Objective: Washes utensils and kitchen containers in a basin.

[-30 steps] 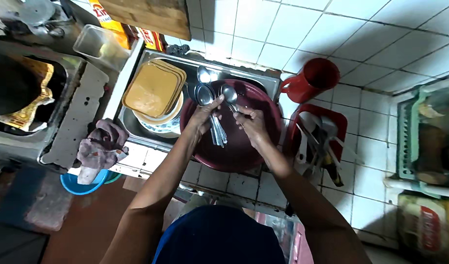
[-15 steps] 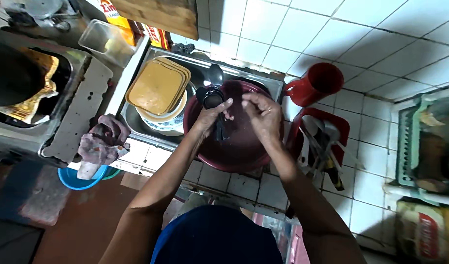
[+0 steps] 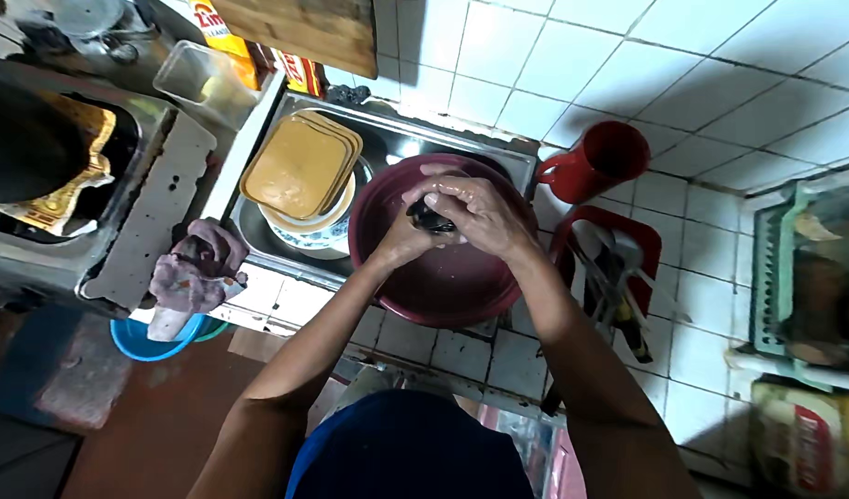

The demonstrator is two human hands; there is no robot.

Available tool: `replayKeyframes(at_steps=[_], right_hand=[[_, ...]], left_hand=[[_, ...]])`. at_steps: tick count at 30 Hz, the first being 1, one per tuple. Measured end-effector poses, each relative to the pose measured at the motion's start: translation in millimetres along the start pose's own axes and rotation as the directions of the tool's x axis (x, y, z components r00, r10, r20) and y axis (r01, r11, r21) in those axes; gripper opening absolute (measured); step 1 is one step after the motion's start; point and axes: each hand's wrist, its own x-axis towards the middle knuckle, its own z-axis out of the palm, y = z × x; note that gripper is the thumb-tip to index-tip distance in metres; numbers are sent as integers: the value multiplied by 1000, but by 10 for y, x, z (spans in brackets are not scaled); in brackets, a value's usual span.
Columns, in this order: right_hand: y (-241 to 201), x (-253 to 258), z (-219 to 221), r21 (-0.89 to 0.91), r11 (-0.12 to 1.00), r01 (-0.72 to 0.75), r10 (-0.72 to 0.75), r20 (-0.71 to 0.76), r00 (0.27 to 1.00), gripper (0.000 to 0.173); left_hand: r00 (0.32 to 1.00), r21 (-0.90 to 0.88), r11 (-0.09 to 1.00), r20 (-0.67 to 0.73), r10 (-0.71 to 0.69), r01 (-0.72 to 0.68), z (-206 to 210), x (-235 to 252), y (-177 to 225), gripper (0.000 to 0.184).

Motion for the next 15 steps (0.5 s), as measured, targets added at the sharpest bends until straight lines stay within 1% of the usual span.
replayKeyframes(at_steps=[1, 2, 3, 5, 6, 7, 8, 10, 11, 12, 13, 14, 15], right_hand=[[37, -28, 14, 62, 998, 8, -8, -13, 1000, 32], [75, -55, 14, 127, 992, 1, 4, -37, 999, 35], [105, -87, -2, 189, 981, -42, 54, -58, 997, 40], [157, -157, -68, 257, 955, -147, 171, -76, 982, 54], [181, -195, -112, 241, 950, -199, 214, -37, 976, 62], [200, -225, -136, 206, 949, -239, 240, 23, 971, 70], [210, -245, -118, 178, 950, -256, 245, 79, 966, 69], [250, -245, -11, 154, 954, -256, 230, 171, 958, 58], [237, -225, 37, 132, 949, -287, 259, 195, 946, 54], [224, -192, 79, 123, 940, -317, 292, 189, 938, 52], [208, -152, 94, 151, 927, -342, 313, 188, 931, 52], [183, -107, 78, 213, 911, -354, 313, 206, 927, 54], [153, -61, 56, 276, 894, -353, 300, 218, 929, 54]], left_hand=[[1000, -4, 1000, 12, 13, -13, -7, 4, 9, 41], [1000, -15, 1000, 22, -1, 2, -18, 21, 15, 43], [999, -40, 999, 17, -33, 33, -33, 44, 14, 42], [994, -124, 988, -38, -100, 94, -74, 103, 33, 29], [990, -194, 975, -64, -124, 110, -103, 147, 40, 22], [989, -273, 957, -79, -123, 98, -126, 197, 68, 14], [990, -339, 937, -80, -115, 81, -140, 240, 114, 10], [992, -438, 898, -81, -92, 48, -119, 299, 219, 17], [994, -462, 887, -87, -70, 22, -87, 315, 264, 21], [994, -464, 886, -101, -33, -18, -51, 332, 297, 22], [994, -444, 894, -113, 10, -60, -25, 346, 322, 18], [992, -414, 905, -110, 57, -98, -16, 357, 352, 11], [991, -383, 914, -78, 109, -130, -28, 373, 385, 8]])
